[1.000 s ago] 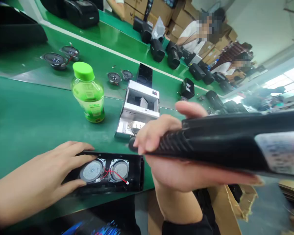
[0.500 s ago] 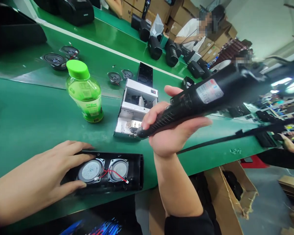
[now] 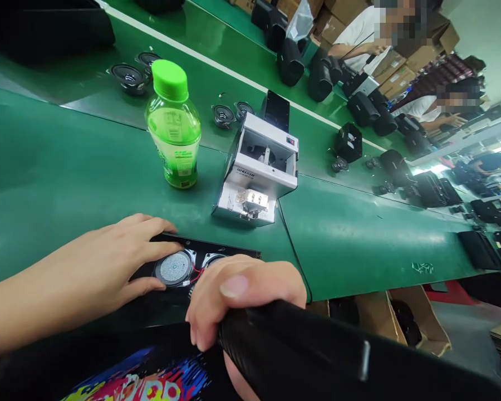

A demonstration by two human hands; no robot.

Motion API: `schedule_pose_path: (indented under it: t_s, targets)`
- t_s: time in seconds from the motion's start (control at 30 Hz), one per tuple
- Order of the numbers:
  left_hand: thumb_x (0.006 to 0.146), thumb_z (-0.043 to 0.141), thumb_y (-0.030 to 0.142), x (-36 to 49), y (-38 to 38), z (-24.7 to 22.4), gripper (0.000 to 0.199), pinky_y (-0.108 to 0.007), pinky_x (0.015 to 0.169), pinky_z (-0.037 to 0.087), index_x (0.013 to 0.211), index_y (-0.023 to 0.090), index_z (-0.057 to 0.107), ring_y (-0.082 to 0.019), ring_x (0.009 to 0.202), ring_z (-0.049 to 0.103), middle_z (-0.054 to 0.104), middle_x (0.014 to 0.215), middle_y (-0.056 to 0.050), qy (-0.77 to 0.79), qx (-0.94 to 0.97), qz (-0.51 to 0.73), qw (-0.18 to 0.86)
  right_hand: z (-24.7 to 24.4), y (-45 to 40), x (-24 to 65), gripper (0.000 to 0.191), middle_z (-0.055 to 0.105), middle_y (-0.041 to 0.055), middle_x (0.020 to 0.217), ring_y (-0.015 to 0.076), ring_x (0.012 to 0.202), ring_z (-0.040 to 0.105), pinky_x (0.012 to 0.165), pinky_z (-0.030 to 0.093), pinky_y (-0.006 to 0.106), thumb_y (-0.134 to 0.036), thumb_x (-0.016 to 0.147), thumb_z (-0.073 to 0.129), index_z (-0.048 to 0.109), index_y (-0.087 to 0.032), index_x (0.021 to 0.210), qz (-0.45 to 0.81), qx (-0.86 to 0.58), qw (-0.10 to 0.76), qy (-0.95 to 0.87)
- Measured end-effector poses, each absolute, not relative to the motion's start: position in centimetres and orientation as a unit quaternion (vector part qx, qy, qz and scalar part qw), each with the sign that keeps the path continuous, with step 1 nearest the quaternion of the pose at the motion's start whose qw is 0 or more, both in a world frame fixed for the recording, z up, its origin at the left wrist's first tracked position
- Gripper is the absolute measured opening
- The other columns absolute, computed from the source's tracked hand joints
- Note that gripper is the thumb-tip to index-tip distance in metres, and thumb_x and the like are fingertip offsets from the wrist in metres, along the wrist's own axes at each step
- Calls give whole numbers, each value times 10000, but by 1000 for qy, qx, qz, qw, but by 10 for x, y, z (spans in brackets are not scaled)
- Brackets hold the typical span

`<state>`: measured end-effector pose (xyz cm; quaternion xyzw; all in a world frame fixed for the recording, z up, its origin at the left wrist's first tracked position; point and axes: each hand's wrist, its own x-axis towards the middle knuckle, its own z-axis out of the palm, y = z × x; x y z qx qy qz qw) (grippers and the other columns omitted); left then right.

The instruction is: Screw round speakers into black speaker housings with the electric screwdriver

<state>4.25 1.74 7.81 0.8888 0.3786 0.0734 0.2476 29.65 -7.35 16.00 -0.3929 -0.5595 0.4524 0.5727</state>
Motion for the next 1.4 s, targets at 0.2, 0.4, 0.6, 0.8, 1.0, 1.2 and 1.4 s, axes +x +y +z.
schedule_pose_path:
  t_s: [0.2, 0.4, 0.6, 0.8, 1.0, 1.2, 1.4]
  targets:
    - [909, 1039, 251, 45, 16, 80, 407, -674, 1133, 725, 1296, 345, 961, -458, 1346, 819, 863, 1532, -123, 384, 890, 49, 241, 155, -67, 283, 329, 723, -43, 643, 223, 498, 695, 573, 692, 403, -616, 1303, 703, 987, -461, 1357, 416, -396, 618, -537]
    - [899, 1052, 221, 51, 16, 89, 399, -668, 1092, 727, 1268, 342, 964, -448, 1330, 811, 853, 1502, -120, 401, 880, 17, 255, 151, -65, 279, 303, 733, -42, 648, 217, 506, 690, 576, 689, 411, -583, 1302, 740, 1001, -439, 1356, 416, -383, 623, -540]
    - [890, 1068, 211, 54, 17, 91, 397, -628, 1050, 711, 1247, 350, 963, -431, 1303, 795, 849, 1477, -116, 405, 878, 13, 253, 149, -64, 278, 347, 744, -38, 663, 226, 517, 700, 575, 690, 420, -591, 1321, 689, 990, -425, 1372, 413, -384, 619, -547]
    - [884, 1097, 265, 53, 13, 86, 357, -601, 1017, 710, 1204, 334, 955, -431, 1301, 789, 849, 1461, -115, 398, 882, 45, 248, 142, -67, 289, 370, 802, -29, 744, 229, 623, 789, 670, 748, 425, -518, 1355, 613, 951, -453, 1490, 442, -352, 562, -604]
    - [908, 1075, 269, 54, 11, 88, 336, -611, 1036, 736, 1216, 330, 955, -433, 1327, 798, 856, 1457, -115, 394, 889, 27, 231, 137, -74, 291, 342, 793, -51, 756, 215, 628, 767, 726, 762, 418, -460, 1339, 655, 925, -500, 1544, 436, -346, 532, -638]
    - [883, 1067, 265, 51, 10, 83, 316, -636, 1030, 749, 1174, 313, 955, -458, 1341, 805, 857, 1486, -131, 395, 888, 59, 229, 127, -75, 284, 364, 787, -51, 758, 199, 615, 774, 738, 755, 390, -433, 1348, 626, 922, -459, 1557, 424, -326, 546, -644]
    - [856, 1048, 232, 48, 8, 76, 330, -650, 1058, 761, 1159, 306, 943, -464, 1353, 823, 876, 1497, -139, 389, 888, 82, 232, 117, -80, 272, 321, 746, -57, 755, 182, 618, 726, 742, 713, 357, -464, 1364, 602, 902, -431, 1473, 387, -334, 581, -633]
